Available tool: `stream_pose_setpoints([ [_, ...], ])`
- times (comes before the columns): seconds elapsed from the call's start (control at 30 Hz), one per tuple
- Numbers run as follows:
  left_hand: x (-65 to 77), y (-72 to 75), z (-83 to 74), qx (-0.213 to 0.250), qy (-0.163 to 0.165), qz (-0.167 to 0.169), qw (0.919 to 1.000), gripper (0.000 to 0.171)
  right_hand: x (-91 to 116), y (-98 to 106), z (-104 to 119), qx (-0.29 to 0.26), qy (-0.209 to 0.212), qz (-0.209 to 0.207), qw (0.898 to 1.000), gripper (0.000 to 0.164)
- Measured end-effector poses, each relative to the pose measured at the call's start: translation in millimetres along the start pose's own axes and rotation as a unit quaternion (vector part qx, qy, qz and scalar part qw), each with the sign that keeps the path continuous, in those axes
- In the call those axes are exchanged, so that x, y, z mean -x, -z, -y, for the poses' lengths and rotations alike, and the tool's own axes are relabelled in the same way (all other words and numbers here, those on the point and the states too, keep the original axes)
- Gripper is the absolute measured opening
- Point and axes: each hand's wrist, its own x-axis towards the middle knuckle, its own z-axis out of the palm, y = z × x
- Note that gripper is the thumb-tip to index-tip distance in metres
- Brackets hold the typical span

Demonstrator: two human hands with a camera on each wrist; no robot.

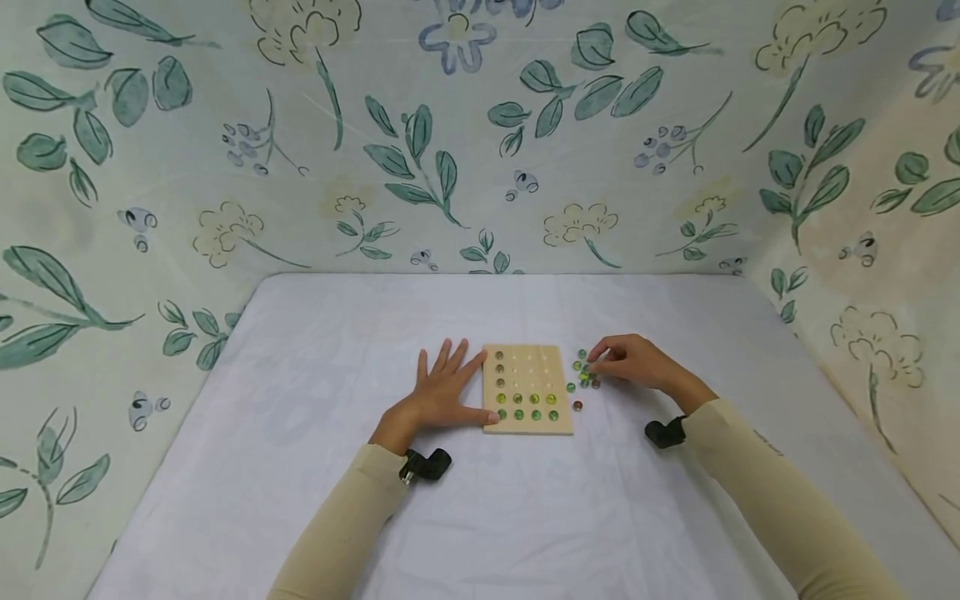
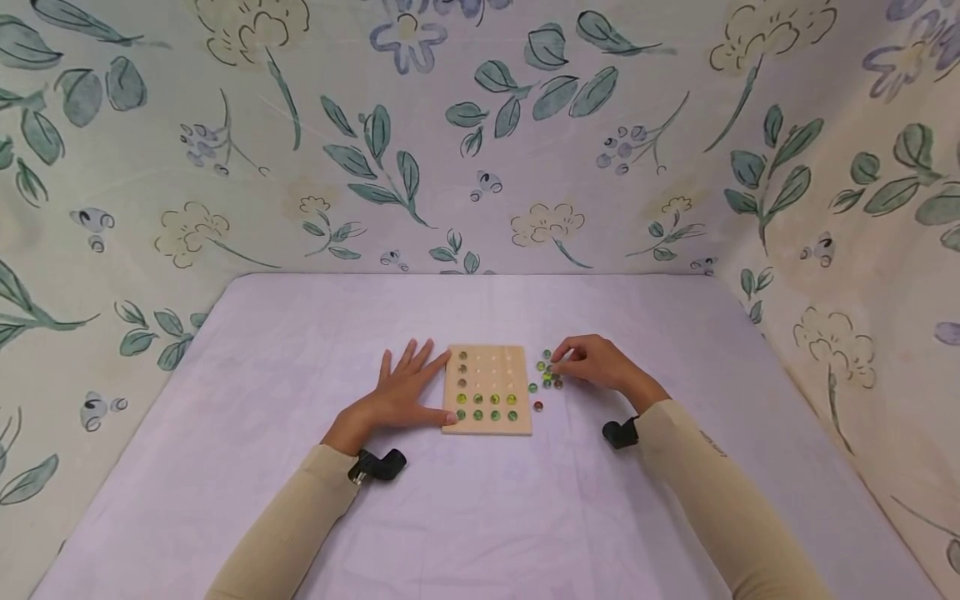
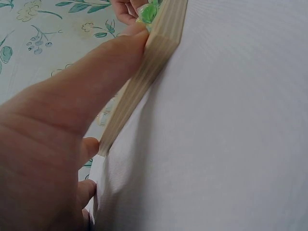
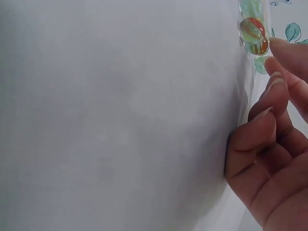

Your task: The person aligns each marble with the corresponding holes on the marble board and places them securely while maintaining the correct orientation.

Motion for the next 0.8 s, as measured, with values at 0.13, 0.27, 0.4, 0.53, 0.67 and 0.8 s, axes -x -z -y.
stream_pose_setpoints([
  [0.13, 0.9, 0.9, -0.9, 0.0, 0.001, -0.002, 1.0, 0.109, -0.2, -0.7, 1.0, 0.003, -0.002, -0.002, 1.0, 0.019],
  [0.27, 1.1, 1.5, -1.5, 0.001, 0.001, -0.002, 1.0, 0.108, -0.4, -1.6, 3.1, 0.008, -0.008, 0.0, 1.0, 0.021],
  [0.4, 1.0, 1.5, -1.6, 0.001, 0.001, -0.001, 1.0, 0.109, -0.5, -2.9, 5.4, 0.017, -0.013, 0.003, 1.0, 0.02],
  [0.53, 0.9, 1.9, -1.9, -0.003, -0.001, -0.001, 1.0, 0.109, -1.2, -4.6, 6.3, 0.027, -0.015, 0.0, 1.0, 0.019],
  [0.67, 1.1, 2.9, -2.4, -0.004, -0.001, 0.002, 1.0, 0.109, -2.4, -6.0, 7.2, 0.034, -0.02, -0.002, 0.999, 0.019],
  [0.8, 1.3, 3.0, -2.3, -0.003, -0.001, 0.001, 1.0, 0.109, -3.4, -7.1, 9.4, 0.042, -0.025, -0.005, 0.999, 0.018],
])
